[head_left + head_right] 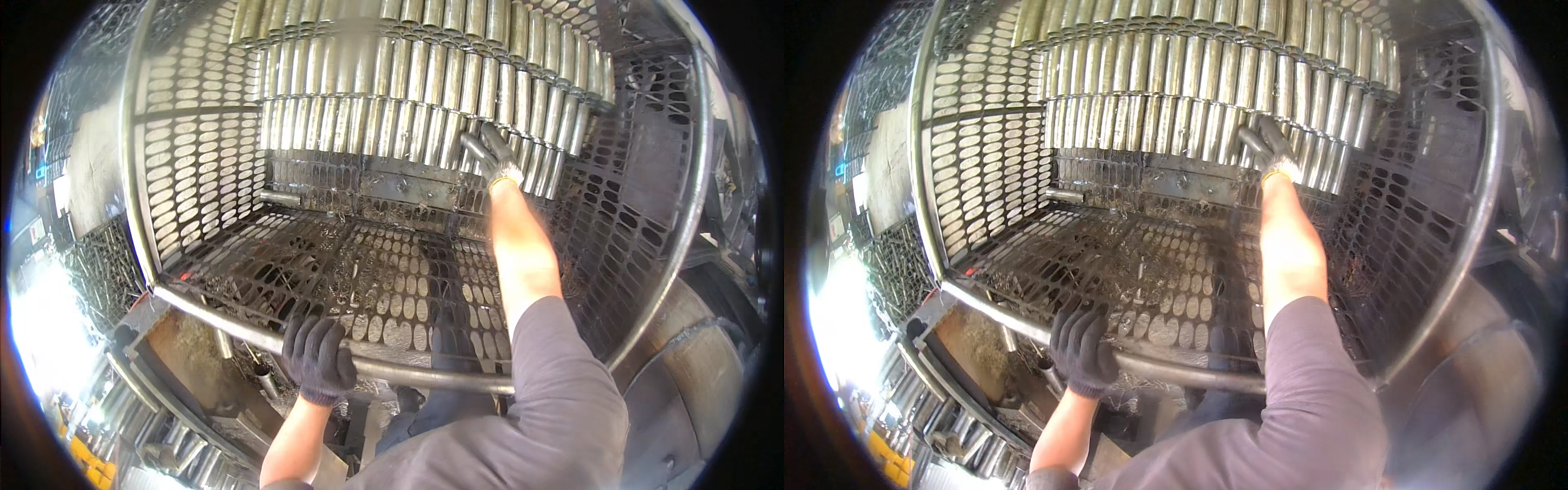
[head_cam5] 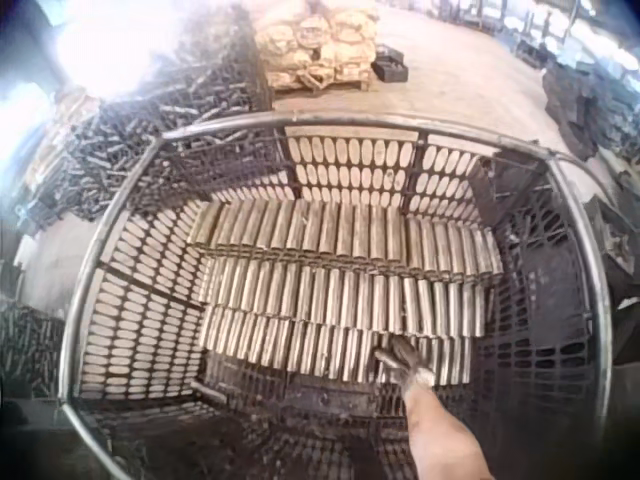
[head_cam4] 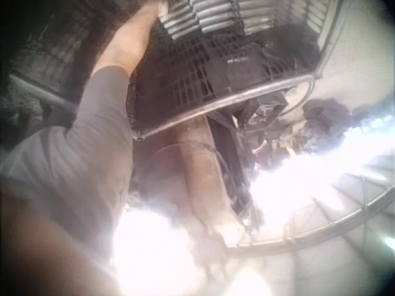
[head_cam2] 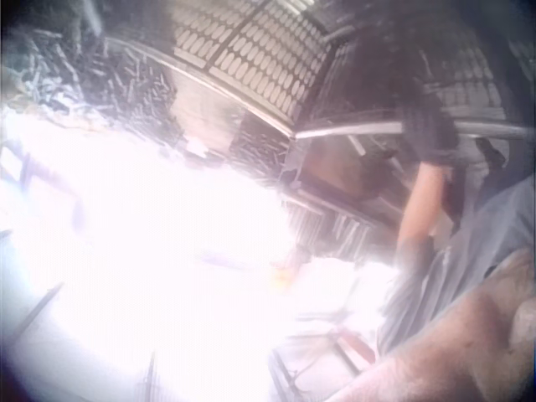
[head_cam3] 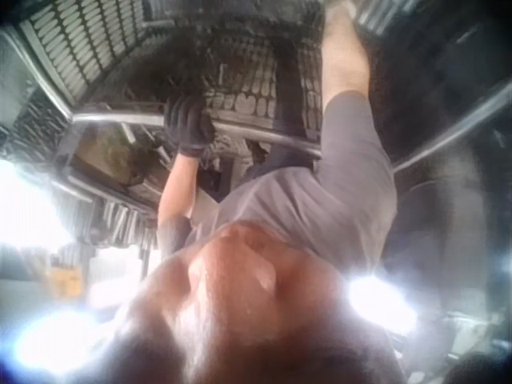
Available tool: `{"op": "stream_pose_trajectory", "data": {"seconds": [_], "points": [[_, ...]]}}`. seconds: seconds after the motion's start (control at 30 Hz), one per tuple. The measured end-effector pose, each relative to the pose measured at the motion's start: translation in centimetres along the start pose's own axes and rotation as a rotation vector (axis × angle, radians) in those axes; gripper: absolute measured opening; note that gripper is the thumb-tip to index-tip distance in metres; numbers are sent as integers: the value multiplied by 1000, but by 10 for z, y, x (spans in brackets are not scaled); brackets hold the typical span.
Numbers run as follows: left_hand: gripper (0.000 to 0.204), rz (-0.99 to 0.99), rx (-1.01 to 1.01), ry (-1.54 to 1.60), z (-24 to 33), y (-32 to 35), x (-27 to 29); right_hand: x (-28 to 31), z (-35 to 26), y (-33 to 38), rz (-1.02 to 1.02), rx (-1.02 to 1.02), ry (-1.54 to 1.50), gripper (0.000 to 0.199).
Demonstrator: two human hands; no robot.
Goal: The person repeatedly loads cylindrical metal parts into a lathe chuck, secures them, and removes them after machining. The person places the finished parts into a nearby basket. The cycle repeats with multiple parts throughout the clip.
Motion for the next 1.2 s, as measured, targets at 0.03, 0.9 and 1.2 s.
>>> {"op": "stream_pose_trajectory", "data": {"seconds": [0.03, 0.9, 1.2], "points": [[26, 25, 5, 9, -1, 4, 1, -24, -16, 33, -365, 134, 339, 45], [69, 546, 990, 655, 297, 697, 118, 150, 506, 906, -1305, 2054, 1790, 19], [79, 618, 1173, 777, 333, 910, 189, 250, 818, 1034, -2663, 1274, 1895, 19]]}}
Point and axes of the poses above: each hand's wrist, its own y-axis away from the middle knuckle, its own x-axis out of the back of the hand, z = x × y, the point moved 10 cm from there along -y, towards the middle knuckle, and after that the axes turned 13 degrees about -x, right-handed, at the moved point
